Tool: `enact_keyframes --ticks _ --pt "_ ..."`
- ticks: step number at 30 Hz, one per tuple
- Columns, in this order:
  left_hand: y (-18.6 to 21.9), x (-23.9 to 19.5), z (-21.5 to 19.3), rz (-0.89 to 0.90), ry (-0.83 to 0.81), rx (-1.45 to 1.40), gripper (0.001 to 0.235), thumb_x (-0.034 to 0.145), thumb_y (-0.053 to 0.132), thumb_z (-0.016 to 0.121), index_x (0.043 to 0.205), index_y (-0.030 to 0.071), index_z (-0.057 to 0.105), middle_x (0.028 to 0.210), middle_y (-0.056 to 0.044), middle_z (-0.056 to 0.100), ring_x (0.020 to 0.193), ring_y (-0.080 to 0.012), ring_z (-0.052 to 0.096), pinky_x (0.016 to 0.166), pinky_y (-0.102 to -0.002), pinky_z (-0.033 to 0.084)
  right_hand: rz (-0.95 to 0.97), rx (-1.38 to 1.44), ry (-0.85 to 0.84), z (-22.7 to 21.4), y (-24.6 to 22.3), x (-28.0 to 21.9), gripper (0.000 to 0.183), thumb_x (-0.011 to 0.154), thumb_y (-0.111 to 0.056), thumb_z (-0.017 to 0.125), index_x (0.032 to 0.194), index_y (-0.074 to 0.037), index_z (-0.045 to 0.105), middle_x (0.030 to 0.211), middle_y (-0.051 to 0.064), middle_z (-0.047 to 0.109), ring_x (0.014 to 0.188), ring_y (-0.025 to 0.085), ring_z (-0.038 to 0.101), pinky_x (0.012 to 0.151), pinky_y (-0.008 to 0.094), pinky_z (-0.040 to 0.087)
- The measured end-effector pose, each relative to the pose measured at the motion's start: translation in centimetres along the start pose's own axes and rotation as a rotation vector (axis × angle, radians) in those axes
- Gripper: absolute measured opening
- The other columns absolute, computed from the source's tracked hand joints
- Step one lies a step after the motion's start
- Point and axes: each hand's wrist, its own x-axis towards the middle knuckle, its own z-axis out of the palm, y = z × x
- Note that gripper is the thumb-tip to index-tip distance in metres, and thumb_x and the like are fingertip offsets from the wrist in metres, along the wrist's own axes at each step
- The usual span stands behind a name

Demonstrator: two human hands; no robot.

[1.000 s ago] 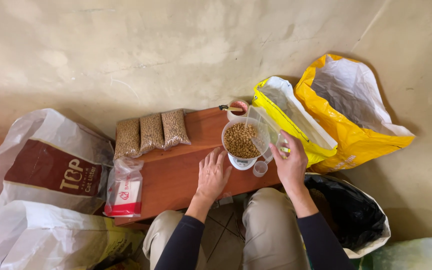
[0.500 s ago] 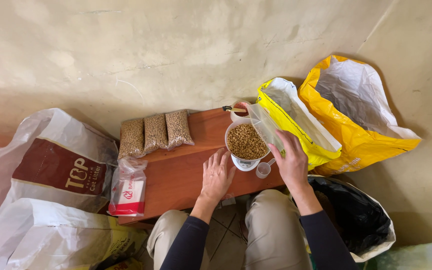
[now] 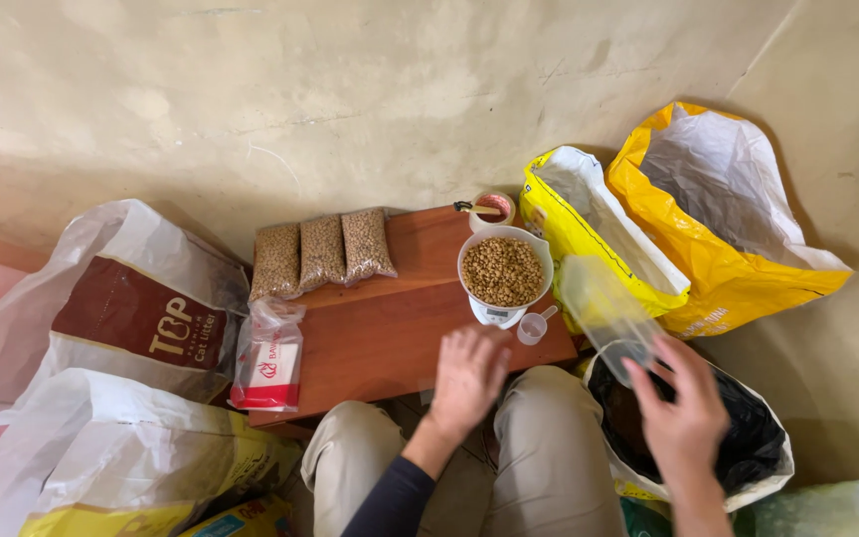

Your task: The person bags dry pet food by first scooping it from a large bag into a container with a cup, then opening small plastic bags and holding them open while scooping food from the container into the small bags with the cup.

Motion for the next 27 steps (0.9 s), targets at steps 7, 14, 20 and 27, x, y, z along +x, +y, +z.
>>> enact_keyframes --ticks 7,14,20,27 --pt "10.1 -2.2 2.0 0.228 -0.236 -0.356 0.022 0.092 0.015 0.066 0.114 0.009 0.067 0.117 -0.007 0.069 0.115 -0.0256 0.063 0.107 -0.045 0.045 0.077 -0.345 -0.191 -9.5 2.9 -3.6 0.048 0.085 0.000 0.083 0.132 0.001 0.073 0.129 0.015 0.070 0.104 0.025 0.067 0.091 0.036 0.053" --pt "14.7 -8.9 15.1 0.388 -0.539 -0.154 0.026 0.090 0.027 0.060 0.106 0.011 0.073 0.103 -0.012 0.072 0.089 -0.0307 0.066 0.086 -0.044 0.048 0.166 -0.787 -0.581 -9.1 11.7 -8.2 0.058 0.085 -0.034 0.073 0.142 -0.038 0.064 0.126 -0.008 0.070 0.093 0.016 0.074 0.077 0.030 0.060" --pt "15.0 -9.9 18.2 0.378 -0.774 0.099 0.020 0.089 0.025 0.063 0.089 0.013 0.079 0.092 -0.011 0.077 0.081 -0.0275 0.066 0.083 -0.046 0.042 0.294 -0.683 -0.778 -3.1 17.3 -11.4 0.055 0.079 -0.028 0.073 0.133 -0.033 0.061 0.110 -0.001 0.069 0.091 0.026 0.072 0.077 0.037 0.058" --pt "15.0 -9.8 17.8 0.398 -0.707 0.136 0.019 0.090 0.021 0.061 0.085 0.012 0.077 0.090 -0.011 0.075 0.081 -0.0285 0.065 0.083 -0.045 0.044 0.481 -0.616 -0.772 2.1 24.7 -16.1 0.059 0.080 -0.019 0.073 0.137 -0.020 0.059 0.120 0.012 0.067 0.099 0.036 0.070 0.084 0.045 0.058"
